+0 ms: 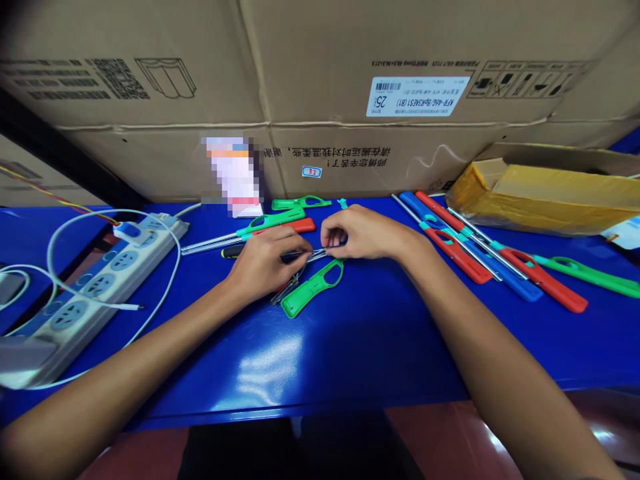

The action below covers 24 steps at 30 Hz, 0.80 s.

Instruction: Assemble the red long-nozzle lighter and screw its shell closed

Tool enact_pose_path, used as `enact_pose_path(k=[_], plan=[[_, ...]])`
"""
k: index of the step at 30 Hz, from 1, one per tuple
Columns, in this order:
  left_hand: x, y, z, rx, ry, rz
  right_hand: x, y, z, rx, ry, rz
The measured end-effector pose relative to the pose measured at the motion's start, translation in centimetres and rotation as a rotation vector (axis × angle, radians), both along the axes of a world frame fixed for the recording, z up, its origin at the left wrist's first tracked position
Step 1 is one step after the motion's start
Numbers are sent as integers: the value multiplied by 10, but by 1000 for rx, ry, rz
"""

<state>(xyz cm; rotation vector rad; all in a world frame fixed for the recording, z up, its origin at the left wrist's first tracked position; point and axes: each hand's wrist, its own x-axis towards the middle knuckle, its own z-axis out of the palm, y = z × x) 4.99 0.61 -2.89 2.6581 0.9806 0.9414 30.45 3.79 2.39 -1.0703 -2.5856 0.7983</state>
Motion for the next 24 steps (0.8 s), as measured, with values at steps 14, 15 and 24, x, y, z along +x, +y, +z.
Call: enact_pose_path(k=[14,15,24], plan=[[-3,5,-4,-32,-35,-56,-9,-5,0,31,4,41],[-3,5,-4,-41,-44,-62,-9,-5,0,31,5,43],[-3,1,5,-55,-55,-91,-6,-2,-2,49,4,40]])
